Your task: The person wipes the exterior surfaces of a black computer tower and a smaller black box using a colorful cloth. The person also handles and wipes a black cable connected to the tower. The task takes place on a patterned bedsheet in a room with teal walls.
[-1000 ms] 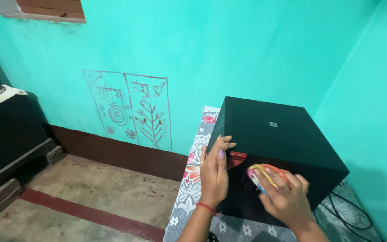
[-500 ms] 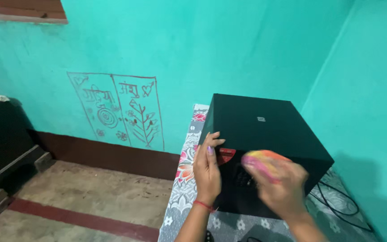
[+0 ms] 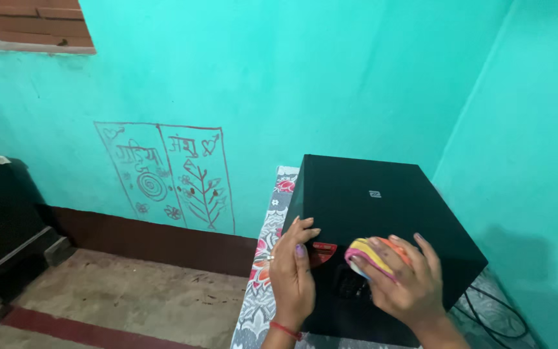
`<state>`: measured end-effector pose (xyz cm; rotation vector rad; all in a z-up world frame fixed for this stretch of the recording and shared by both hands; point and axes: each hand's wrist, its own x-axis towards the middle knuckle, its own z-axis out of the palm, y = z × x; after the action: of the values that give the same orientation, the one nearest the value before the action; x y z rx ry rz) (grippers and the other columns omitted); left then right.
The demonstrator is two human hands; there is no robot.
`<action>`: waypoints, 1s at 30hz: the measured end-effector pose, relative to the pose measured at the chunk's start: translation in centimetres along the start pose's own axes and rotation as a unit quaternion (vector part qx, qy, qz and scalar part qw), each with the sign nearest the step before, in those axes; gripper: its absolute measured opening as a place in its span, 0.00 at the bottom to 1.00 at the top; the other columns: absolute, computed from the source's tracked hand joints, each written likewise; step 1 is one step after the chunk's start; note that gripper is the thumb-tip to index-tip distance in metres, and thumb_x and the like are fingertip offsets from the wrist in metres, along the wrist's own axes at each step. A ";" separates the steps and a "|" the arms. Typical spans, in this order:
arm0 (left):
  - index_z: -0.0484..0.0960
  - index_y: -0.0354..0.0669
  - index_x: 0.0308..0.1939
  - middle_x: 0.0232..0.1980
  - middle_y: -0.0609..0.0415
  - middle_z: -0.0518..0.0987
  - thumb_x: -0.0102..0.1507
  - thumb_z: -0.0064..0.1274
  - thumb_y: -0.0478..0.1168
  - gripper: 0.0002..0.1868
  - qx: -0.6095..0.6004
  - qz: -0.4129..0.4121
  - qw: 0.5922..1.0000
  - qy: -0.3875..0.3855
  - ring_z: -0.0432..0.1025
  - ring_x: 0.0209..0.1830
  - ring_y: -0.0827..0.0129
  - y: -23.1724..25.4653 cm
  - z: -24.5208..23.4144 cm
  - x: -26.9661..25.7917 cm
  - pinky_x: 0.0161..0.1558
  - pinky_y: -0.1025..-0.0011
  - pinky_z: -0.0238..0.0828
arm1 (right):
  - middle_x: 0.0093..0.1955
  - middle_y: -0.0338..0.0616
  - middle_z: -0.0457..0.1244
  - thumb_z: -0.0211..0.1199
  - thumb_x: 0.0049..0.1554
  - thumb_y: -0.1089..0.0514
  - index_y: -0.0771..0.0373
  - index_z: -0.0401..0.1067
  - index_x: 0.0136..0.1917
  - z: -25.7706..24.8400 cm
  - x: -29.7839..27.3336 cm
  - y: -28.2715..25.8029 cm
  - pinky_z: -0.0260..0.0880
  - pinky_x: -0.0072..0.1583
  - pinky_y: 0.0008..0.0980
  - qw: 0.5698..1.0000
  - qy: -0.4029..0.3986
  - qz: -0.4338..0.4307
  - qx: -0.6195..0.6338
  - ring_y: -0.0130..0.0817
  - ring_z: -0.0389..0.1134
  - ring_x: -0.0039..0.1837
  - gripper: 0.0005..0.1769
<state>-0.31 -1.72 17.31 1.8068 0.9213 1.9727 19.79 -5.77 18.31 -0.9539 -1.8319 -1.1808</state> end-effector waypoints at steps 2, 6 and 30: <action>0.84 0.37 0.49 0.61 0.48 0.82 0.74 0.32 0.43 0.22 -0.017 0.003 1.000 0.001 0.70 0.72 0.51 -0.1 0.1 0.1 0.68 0.58 0.63 | 0.65 0.32 0.62 0.70 0.50 0.55 0.38 0.78 0.58 -0.1 -0.9 1.0 0.61 0.69 0.56 1.000 0.007 0.002 -0.012 0.43 0.64 0.65 0.22; 0.84 0.38 0.49 0.60 0.49 0.83 0.74 0.32 0.44 0.22 -0.018 -0.007 1.000 0.008 0.72 0.71 0.53 -0.2 0.2 0.1 0.65 0.61 0.68 | 0.62 0.32 0.62 0.71 0.49 0.56 0.37 0.78 0.57 -0.3 -2.7 2.5 0.62 0.68 0.55 1.000 0.008 0.016 -0.024 0.43 0.64 0.65 0.22; 0.83 0.42 0.51 0.67 0.49 0.78 0.72 0.42 0.41 0.14 0.124 -0.008 0.990 0.063 0.66 0.74 0.50 1.7 1.5 -0.6 0.70 0.58 0.60 | 0.69 0.45 0.61 0.72 0.47 0.66 0.56 0.76 0.63 -4.5 -8.2 4.2 0.57 0.70 0.46 0.984 -0.029 0.176 -0.026 0.44 0.62 0.71 0.29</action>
<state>1.56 -3.01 17.97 1.8101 1.2675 2.0582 28.01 -10.30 14.09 -1.2913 -1.5980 -0.9926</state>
